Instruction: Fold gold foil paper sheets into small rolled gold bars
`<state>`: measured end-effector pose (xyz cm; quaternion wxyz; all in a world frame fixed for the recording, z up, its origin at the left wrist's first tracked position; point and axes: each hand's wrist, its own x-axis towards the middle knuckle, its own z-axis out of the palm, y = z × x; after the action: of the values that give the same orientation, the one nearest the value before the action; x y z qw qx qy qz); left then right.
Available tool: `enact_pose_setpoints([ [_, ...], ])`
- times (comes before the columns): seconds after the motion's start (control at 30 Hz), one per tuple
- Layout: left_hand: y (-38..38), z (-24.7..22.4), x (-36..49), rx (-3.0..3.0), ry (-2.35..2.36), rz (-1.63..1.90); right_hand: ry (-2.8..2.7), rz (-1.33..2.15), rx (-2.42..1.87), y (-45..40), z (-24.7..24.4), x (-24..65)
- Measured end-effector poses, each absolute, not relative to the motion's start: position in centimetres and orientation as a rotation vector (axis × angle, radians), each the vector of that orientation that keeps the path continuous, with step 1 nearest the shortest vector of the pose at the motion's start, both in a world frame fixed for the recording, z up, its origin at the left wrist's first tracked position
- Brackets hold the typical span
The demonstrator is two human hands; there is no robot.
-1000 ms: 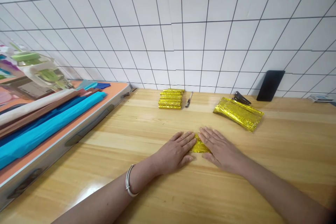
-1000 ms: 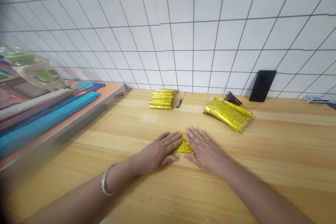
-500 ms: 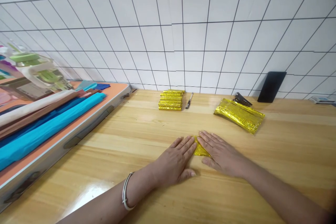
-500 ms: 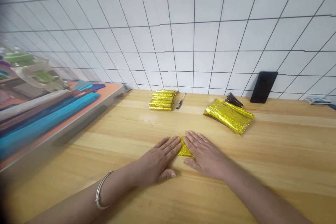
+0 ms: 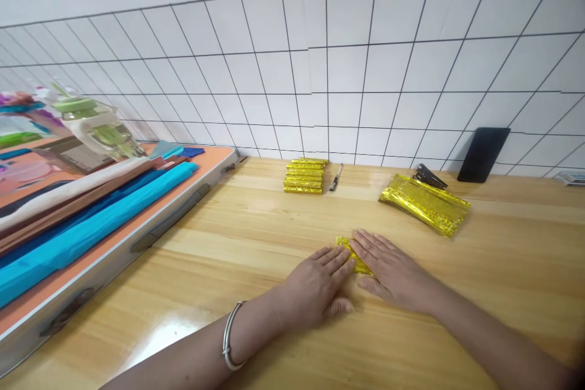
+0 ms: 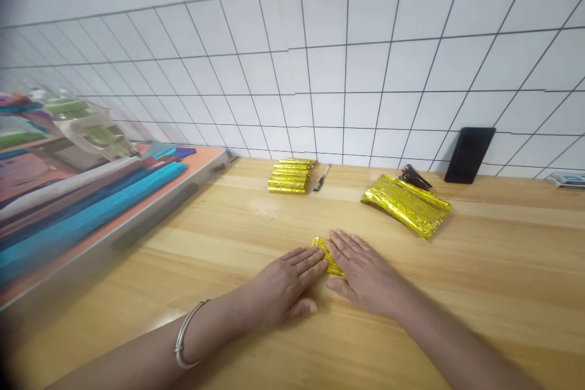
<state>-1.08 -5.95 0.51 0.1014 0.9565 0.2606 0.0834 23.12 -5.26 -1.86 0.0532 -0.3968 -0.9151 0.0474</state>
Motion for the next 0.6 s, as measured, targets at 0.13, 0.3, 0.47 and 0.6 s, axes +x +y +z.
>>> enact_pose_setpoints([
  [0.13, -4.5, -0.7, -0.6, 2.695, 0.887, 0.484, -2.787, 0.156, -1.207, -5.2, -1.9, 23.1],
  [0.3, -3.5, -1.4, -0.1, 2.641, 0.983, 0.576, -2.8, 0.163, -1.218, -5.3, -1.6, 23.1],
  [0.47, -3.6, -1.6, -0.2, 2.733, 0.894, 0.504, -2.794, 0.127, -1.22, -5.4, -1.7, 23.1],
  [0.6, -3.6, -1.8, -0.6, 2.779, 0.861, 0.401, -2.772, 0.116, -1.191, -5.3, -1.9, 23.1],
])
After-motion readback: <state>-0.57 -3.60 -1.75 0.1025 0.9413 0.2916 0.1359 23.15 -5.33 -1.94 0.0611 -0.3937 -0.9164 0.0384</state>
